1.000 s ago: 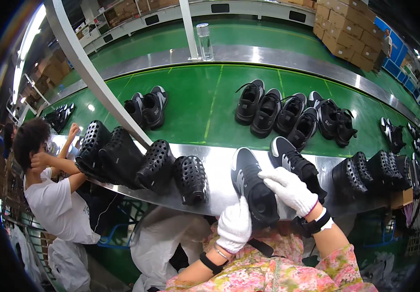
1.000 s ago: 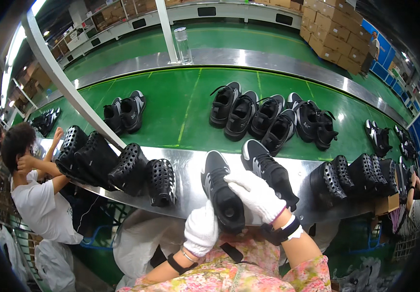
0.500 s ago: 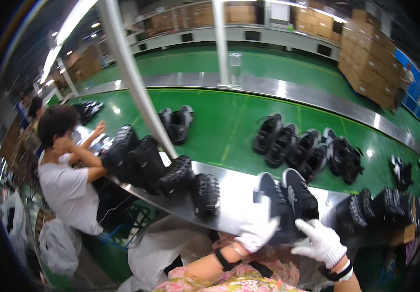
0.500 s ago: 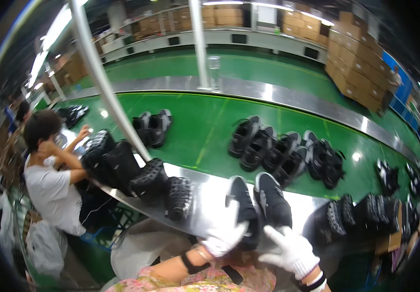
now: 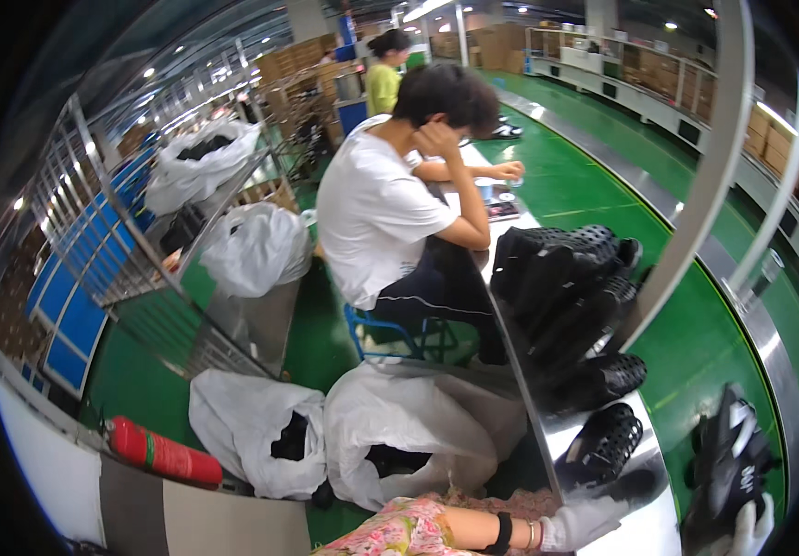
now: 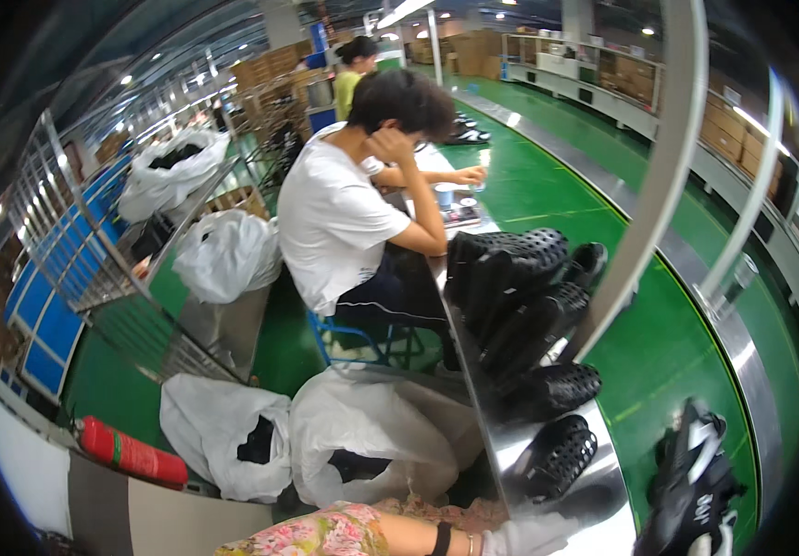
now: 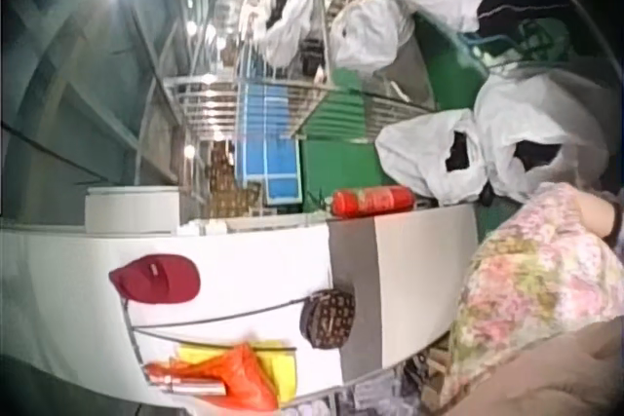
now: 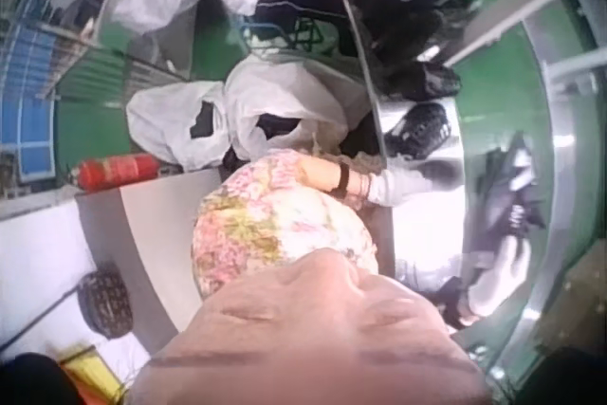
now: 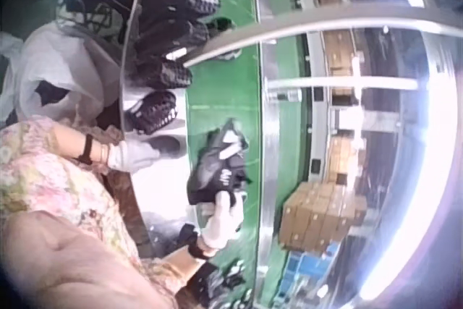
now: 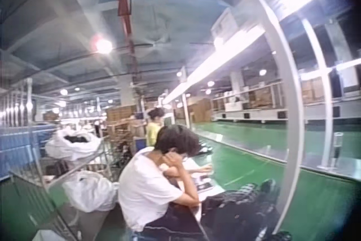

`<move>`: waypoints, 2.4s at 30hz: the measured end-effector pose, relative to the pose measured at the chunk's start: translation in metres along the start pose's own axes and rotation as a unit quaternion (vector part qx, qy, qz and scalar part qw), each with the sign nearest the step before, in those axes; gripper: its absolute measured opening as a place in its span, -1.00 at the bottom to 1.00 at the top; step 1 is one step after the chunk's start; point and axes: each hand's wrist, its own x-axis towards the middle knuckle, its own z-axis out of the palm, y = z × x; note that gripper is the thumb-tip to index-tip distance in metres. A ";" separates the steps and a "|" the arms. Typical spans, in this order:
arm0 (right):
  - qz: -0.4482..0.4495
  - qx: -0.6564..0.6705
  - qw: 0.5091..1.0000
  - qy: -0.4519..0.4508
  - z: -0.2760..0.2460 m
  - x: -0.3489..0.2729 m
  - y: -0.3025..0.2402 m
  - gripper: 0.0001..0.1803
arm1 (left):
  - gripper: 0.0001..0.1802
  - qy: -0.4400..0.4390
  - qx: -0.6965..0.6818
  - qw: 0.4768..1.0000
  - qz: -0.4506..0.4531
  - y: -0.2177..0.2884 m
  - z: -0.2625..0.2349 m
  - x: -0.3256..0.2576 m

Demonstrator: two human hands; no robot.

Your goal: Organizing and inspecting shoes on a conveyor belt in a shoe manufacturing facility.

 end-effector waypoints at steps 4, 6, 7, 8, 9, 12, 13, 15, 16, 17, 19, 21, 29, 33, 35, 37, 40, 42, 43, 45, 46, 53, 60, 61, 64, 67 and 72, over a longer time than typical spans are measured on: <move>0.113 0.166 0.973 0.115 0.020 0.097 0.031 -0.51 | -0.67 -0.047 0.081 0.996 0.001 0.005 -0.002 0.010; 0.062 0.100 0.978 0.174 0.047 0.141 0.036 -0.56 | -0.76 -0.188 0.144 0.971 -0.015 0.005 -0.002 0.019; 0.008 0.028 0.970 0.241 0.056 0.160 0.046 -0.60 | -0.78 -0.084 0.099 0.989 0.071 -0.005 0.020 0.014; -0.105 -0.053 0.943 0.311 0.075 0.188 0.078 -0.65 | -0.80 0.017 0.047 0.989 0.141 -0.016 0.030 0.013; -0.062 -0.102 0.964 0.239 0.099 0.198 0.075 -0.58 | -0.79 -0.087 0.035 0.989 0.116 -0.014 0.023 0.014; 0.056 -0.229 0.971 0.024 0.177 0.235 0.047 -0.53 | -0.71 -0.014 -0.036 0.984 0.173 -0.027 -0.007 0.015; 0.069 -0.212 0.973 0.057 0.172 0.227 0.050 -0.53 | -0.70 -0.013 0.015 0.976 0.217 -0.015 -0.010 0.021; -0.038 -0.234 0.971 0.030 0.200 0.236 0.033 -0.47 | -0.68 0.029 0.087 0.958 0.273 -0.029 -0.030 0.016; -0.030 -0.165 0.985 0.044 0.206 0.239 0.042 -0.44 | -0.67 0.058 0.111 0.943 0.308 -0.029 -0.032 0.019; -0.009 -0.160 0.986 0.049 0.219 0.244 0.053 -0.37 | -0.65 0.010 0.109 0.968 0.227 -0.023 -0.044 0.018; 0.044 -0.200 0.976 0.070 0.163 0.228 0.086 -0.31 | -0.54 -0.154 -0.003 0.983 0.098 -0.020 -0.024 0.051; 0.046 -0.198 0.976 0.078 0.148 0.191 0.064 -0.32 | -0.63 -0.058 0.075 0.990 0.109 -0.022 -0.018 0.028; 0.203 -0.112 0.969 0.090 0.100 0.134 0.106 -0.06 | -0.72 -0.083 0.038 0.992 0.085 -0.016 -0.015 0.014; 0.173 -0.172 0.966 0.085 0.112 0.192 0.118 -0.47 | -0.72 -0.036 0.048 0.989 0.138 -0.012 -0.021 0.015; 0.201 -0.221 0.952 0.061 0.114 0.206 0.110 -0.61 | -0.72 -0.025 0.049 0.987 0.152 -0.013 -0.024 0.018; 0.180 -0.239 0.952 0.063 0.111 0.191 0.114 -0.65 | -0.73 -0.007 0.034 0.983 0.178 -0.012 -0.022 0.022; 0.152 -0.213 0.962 0.072 0.112 0.134 0.117 -0.61 | -0.66 0.017 0.008 0.992 0.128 -0.006 -0.018 0.034; 0.149 -0.233 0.958 0.078 0.103 0.089 0.118 -0.60 | -0.58 0.035 -0.024 0.996 0.078 0.011 -0.009 0.043; 0.154 -0.247 0.955 0.063 0.097 0.071 0.116 -0.60 | -0.53 0.040 -0.038 0.997 0.051 0.017 -0.007 0.047; 0.166 -0.240 0.953 0.081 0.089 0.045 0.128 -0.60 | -0.48 0.006 -0.084 0.996 -0.019 0.031 0.001 0.064; 0.170 -0.246 0.949 0.099 0.084 0.037 0.134 -0.60 | -0.48 0.005 -0.084 0.996 -0.015 0.022 0.018 0.072; 0.240 -0.312 0.905 0.164 0.032 -0.015 0.197 -0.69 | -0.54 -0.146 -0.140 0.964 0.171 0.012 0.146 0.146; 0.269 -0.295 0.898 0.184 0.008 -0.037 0.219 -0.67 | -0.38 -0.236 -0.121 0.964 0.018 0.081 0.140 0.163; 0.239 -0.276 0.911 0.190 0.016 -0.040 0.207 -0.70 | -0.31 -0.200 -0.085 0.975 0.040 0.069 0.138 0.158; 0.202 -0.232 0.939 0.152 0.025 -0.055 0.148 -0.71 | -0.33 -0.069 0.003 0.991 0.116 0.062 0.096 0.138; 0.160 -0.179 0.965 0.107 0.054 -0.090 0.117 -0.73 | -0.44 -0.116 -0.090 0.989 -0.030 0.095 0.058 0.120; 0.111 -0.143 0.977 0.114 0.078 -0.135 0.056 -0.63 | -0.43 -0.069 -0.136 0.987 -0.059 0.077 0.030 0.082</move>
